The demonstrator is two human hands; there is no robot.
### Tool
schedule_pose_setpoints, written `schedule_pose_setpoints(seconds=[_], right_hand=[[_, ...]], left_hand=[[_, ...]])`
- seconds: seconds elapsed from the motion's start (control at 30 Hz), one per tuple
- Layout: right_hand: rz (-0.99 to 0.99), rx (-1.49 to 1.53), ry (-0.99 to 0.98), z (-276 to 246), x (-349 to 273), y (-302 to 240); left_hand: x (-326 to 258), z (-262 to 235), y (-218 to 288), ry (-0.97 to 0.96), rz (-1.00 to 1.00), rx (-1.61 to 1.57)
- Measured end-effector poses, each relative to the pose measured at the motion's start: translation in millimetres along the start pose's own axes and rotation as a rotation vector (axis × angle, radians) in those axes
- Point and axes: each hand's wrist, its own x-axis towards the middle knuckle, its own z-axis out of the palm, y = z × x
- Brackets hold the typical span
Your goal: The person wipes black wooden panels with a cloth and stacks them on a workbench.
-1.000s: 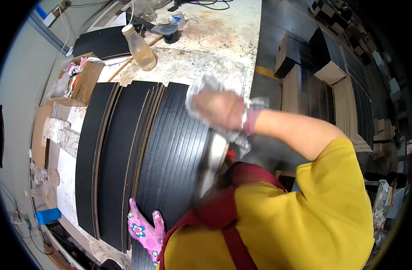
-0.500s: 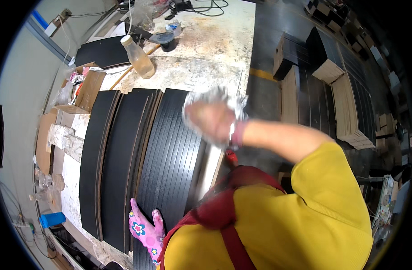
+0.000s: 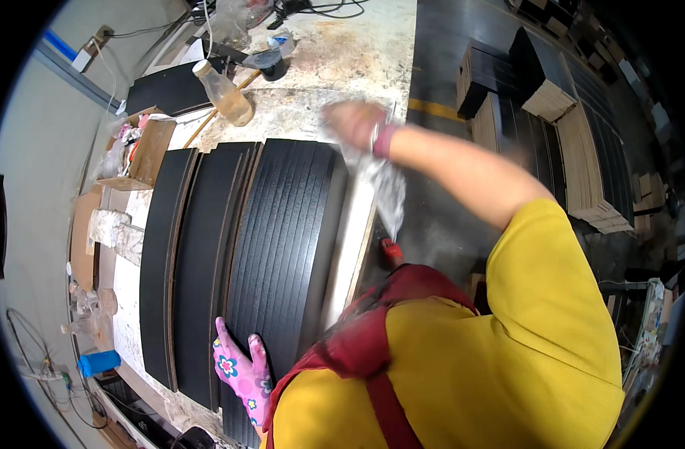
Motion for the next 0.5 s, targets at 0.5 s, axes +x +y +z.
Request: schedule_pose_setpoints(seconds=[0.5], right_hand=[[-0.439, 0.022, 0.150, 24, -66, -49]], left_hand=[[2, 1, 3, 0.017, 0.001, 0.011]])
